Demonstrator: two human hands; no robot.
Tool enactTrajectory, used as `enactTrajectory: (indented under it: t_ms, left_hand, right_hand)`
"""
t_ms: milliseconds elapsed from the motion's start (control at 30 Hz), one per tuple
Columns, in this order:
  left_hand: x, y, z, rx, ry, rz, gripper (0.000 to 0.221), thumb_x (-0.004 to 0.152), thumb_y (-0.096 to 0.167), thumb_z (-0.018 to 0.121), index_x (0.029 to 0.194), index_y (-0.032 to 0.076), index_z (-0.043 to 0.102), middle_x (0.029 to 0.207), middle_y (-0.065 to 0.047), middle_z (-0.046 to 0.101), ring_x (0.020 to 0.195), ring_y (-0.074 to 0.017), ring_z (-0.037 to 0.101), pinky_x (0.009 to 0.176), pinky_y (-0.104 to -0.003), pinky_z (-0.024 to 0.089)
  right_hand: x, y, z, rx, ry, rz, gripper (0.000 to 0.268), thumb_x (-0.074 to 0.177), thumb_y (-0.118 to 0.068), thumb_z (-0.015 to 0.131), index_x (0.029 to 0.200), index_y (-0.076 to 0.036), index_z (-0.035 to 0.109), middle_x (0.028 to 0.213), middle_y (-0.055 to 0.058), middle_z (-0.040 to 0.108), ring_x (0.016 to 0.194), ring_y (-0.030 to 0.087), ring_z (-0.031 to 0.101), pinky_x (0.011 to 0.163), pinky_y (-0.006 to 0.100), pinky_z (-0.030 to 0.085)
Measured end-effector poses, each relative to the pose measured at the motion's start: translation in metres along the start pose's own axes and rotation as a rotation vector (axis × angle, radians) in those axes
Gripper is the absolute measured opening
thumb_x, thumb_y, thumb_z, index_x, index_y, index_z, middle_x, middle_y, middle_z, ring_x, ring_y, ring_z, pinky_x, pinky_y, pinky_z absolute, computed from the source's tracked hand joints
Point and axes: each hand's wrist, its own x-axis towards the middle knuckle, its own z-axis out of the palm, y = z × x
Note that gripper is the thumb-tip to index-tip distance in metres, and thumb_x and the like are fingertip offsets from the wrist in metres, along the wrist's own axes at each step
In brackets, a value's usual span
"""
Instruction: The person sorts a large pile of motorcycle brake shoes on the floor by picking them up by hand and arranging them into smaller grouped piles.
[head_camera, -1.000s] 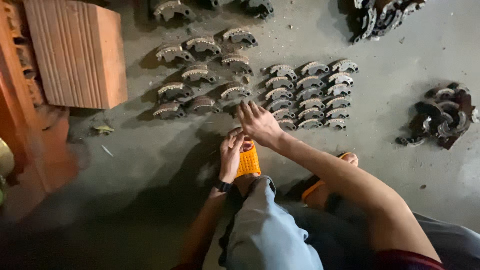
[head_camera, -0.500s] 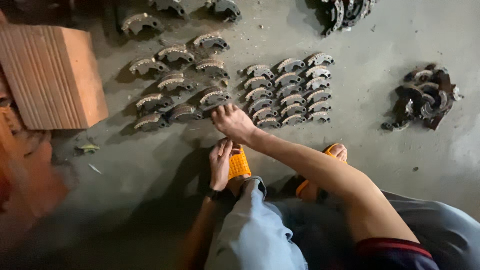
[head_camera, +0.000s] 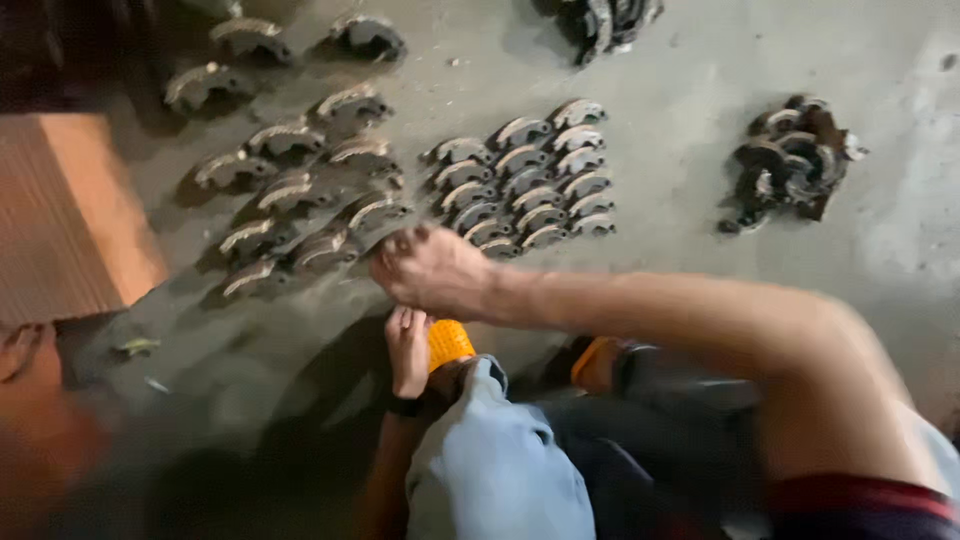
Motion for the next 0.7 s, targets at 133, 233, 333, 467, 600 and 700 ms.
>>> enactTrajectory:
  t_ms: [133,233,333,467,600,700]
  left_hand:
    - [-0.045,0.090,0.047,-0.137,-0.092,0.053,0.017,0.098,0.012,0.055,0.100,-0.004,0.060,0.090,-0.017,0.063,0.082,-0.0225,0.066,0.073,-0.032,0.056]
    - [-0.036,0.076,0.073,-0.094,-0.107,-0.025,0.019,0.091,0.011,0.056,0.102,-0.003,0.063,0.085,-0.018,0.070,0.067,-0.0229,0.069,0.066,-0.029,0.060]
    - [-0.034,0.089,0.109,0.012,-0.327,0.054,0.017,0.096,0.012,0.053,0.100,-0.002,0.061,0.090,-0.015,0.068,0.079,-0.0202,0.067,0.071,-0.031,0.060]
    - [-0.032,0.095,0.159,0.049,-0.363,0.133,0.013,0.098,0.010,0.057,0.091,0.000,0.060,0.086,-0.018,0.070,0.071,-0.0200,0.070,0.069,-0.033,0.059]
    - [-0.039,0.095,0.180,0.383,-0.483,0.113,0.015,0.096,0.016,0.062,0.093,0.001,0.064,0.078,-0.014,0.069,0.064,-0.0174,0.066,0.056,-0.029,0.055]
    - [-0.057,0.078,0.180,0.521,-0.472,0.094,0.015,0.094,0.019,0.065,0.091,0.004,0.068,0.073,-0.008,0.071,0.060,-0.0102,0.062,0.054,-0.023,0.051]
  right_hand:
    - [-0.016,0.116,-0.101,-0.729,-0.178,-0.004,0.020,0.075,-0.005,0.062,0.088,-0.020,0.061,0.068,-0.001,0.053,0.051,0.017,0.052,0.041,0.032,0.038]
    - [-0.029,0.191,-0.179,-0.266,-0.508,0.416,0.026,0.095,-0.011,0.061,0.122,-0.008,0.059,0.097,0.010,0.065,0.072,0.018,0.062,0.041,0.029,0.057]
    - [-0.125,0.229,-0.179,-0.031,-0.069,0.478,0.030,0.102,-0.013,0.075,0.127,0.001,0.066,0.112,0.018,0.072,0.087,0.032,0.069,0.069,0.046,0.055]
    - [-0.260,0.209,-0.087,0.268,-0.016,0.778,0.012,0.104,-0.012,0.067,0.114,-0.005,0.069,0.092,0.014,0.070,0.083,0.030,0.070,0.072,0.038,0.053]
    - [-0.323,0.124,-0.022,0.824,-0.026,0.918,0.018,0.087,-0.002,0.070,0.105,-0.006,0.070,0.087,0.013,0.072,0.079,0.031,0.069,0.067,0.038,0.054]
    - [-0.346,0.079,0.008,1.003,-0.078,0.779,0.018,0.080,-0.002,0.070,0.098,-0.006,0.070,0.081,0.013,0.072,0.073,0.035,0.070,0.063,0.041,0.055]
